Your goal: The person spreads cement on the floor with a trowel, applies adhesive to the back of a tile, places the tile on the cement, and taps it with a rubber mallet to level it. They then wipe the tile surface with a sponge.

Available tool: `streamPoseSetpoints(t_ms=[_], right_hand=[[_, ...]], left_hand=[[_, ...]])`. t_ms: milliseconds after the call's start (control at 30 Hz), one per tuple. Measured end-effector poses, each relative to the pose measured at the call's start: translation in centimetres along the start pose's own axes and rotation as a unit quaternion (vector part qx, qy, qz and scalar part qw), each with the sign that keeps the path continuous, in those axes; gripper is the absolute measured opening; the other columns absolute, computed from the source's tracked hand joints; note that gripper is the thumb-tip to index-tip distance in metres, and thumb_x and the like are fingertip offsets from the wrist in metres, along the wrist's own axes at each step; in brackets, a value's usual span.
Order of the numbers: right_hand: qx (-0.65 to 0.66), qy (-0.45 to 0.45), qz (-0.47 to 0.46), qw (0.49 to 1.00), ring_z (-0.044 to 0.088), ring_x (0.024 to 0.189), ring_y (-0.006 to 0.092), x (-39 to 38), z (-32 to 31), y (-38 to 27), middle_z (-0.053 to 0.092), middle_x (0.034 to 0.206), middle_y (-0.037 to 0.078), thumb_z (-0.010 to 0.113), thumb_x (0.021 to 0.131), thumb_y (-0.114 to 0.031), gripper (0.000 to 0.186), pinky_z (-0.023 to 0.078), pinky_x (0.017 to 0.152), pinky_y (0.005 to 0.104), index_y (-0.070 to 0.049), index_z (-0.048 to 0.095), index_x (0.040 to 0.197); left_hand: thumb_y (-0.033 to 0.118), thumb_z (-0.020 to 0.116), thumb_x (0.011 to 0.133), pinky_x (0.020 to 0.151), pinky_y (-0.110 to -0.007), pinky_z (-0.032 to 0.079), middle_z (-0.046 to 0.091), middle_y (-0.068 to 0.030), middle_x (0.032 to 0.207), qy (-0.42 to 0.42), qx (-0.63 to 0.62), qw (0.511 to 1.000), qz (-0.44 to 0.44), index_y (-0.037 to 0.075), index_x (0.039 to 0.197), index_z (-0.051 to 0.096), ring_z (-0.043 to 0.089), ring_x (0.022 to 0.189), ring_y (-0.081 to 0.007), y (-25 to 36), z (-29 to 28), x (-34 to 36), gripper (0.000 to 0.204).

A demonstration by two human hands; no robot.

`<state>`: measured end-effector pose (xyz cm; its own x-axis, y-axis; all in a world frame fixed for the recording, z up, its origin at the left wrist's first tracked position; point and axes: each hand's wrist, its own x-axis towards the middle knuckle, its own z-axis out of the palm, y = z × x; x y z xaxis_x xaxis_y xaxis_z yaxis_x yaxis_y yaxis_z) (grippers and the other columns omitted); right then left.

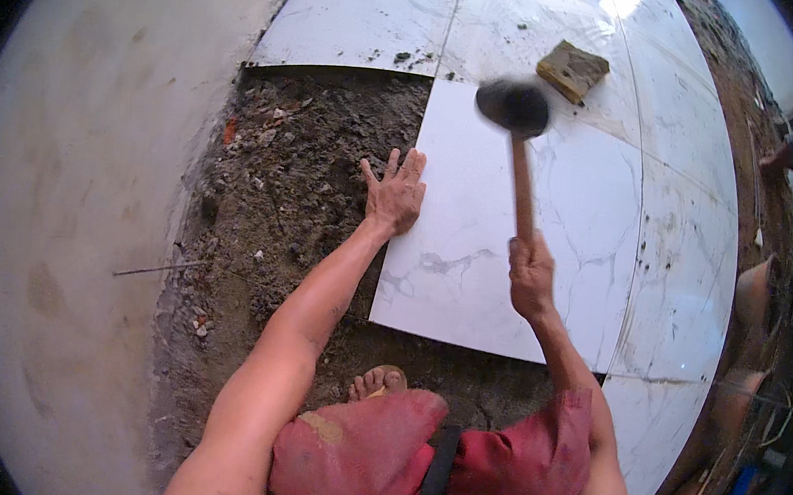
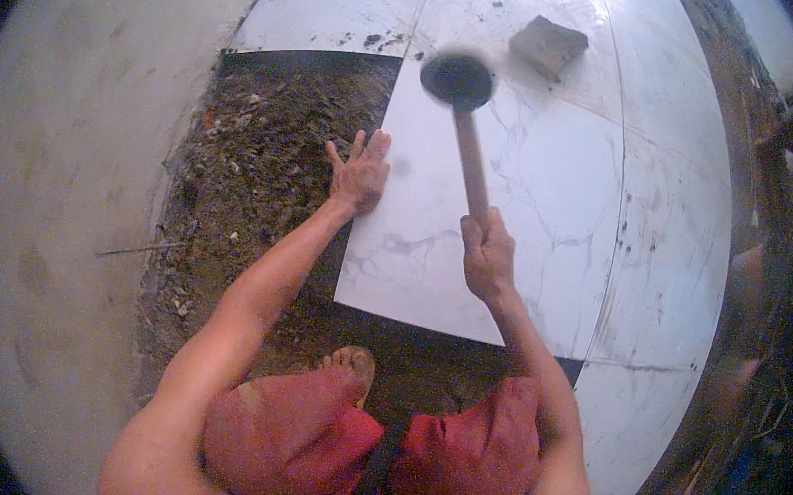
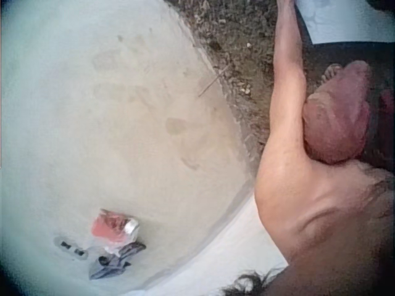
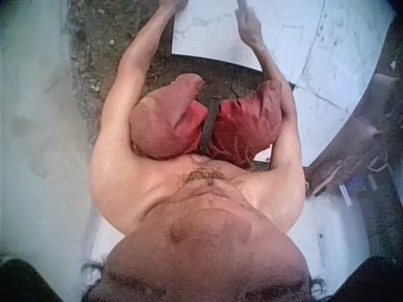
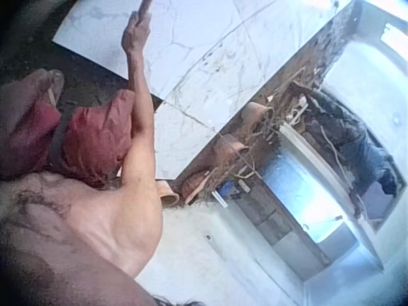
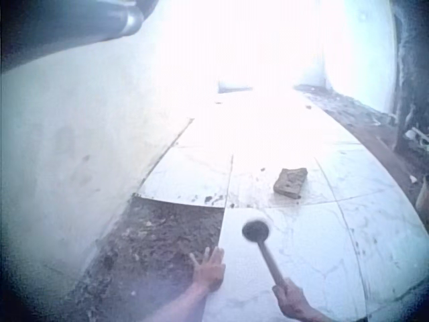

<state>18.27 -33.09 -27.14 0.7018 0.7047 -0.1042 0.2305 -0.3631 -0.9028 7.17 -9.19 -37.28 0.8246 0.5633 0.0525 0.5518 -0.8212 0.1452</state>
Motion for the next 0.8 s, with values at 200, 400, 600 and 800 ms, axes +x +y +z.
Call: streamPoseSetpoints(t_ms=[200,400,600,800], right_hand=[[0.137,0.092,-0.21,0.964,0.041,0.054,0.0055,0.8,-5.3,-9.9,0.046,0.069,-0.001,0.038,0.1,-0.042,0.044,0.035,0.046,0.0222,-0.001,0.047,0.109],[-0.022,0.054,-0.195,0.979,0.056,0.061,0.0298,2.3,1.2,-5.8,0.054,0.073,0.017,0.043,0.099,-0.037,0.037,0.044,0.058,0.0407,-0.001,0.043,0.107],[-0.001,0.035,-0.137,0.99,0.057,0.055,0.0364,1.9,-0.3,-3.6,0.054,0.064,0.019,0.049,0.097,-0.028,0.025,0.042,0.052,0.0445,-0.004,0.044,0.104],[-0.094,0.019,-0.066,0.993,0.057,0.073,0.0511,0.7,0.3,-3.2,0.058,0.076,0.026,0.05,0.096,-0.027,0.028,0.041,0.063,0.0576,-0.004,0.044,0.111]], left_hand=[[0.049,0.049,0.09,0.107,-0.071,-0.003,0.012,-0.0078,0.158,-0.055,-0.032,0.996,-0.065,0.015,0.151,0.017,0.003,0.145,-0.0325,-1.6,-1.6,1.2,0.077],[0.071,0.061,0.071,0.105,-0.07,-0.005,-0.005,-0.0192,0.157,-0.142,-0.102,0.963,-0.204,0.017,0.152,-0.003,-0.01,0.144,-0.0371,-2.4,-2.2,2.0,0.117],[0.072,0.063,0.07,0.106,-0.069,-0.005,-0.006,-0.0177,0.157,-0.129,-0.098,0.966,-0.203,0.017,0.152,-0.004,-0.011,0.144,-0.0368,-2.2,-2.2,2.1,0.118],[0.07,0.062,0.073,0.106,-0.069,-0.005,-0.006,-0.0154,0.158,-0.132,-0.084,0.967,-0.201,0.018,0.152,-0.002,-0.011,0.144,-0.0367,-2.2,-2.1,2.0,0.115]])
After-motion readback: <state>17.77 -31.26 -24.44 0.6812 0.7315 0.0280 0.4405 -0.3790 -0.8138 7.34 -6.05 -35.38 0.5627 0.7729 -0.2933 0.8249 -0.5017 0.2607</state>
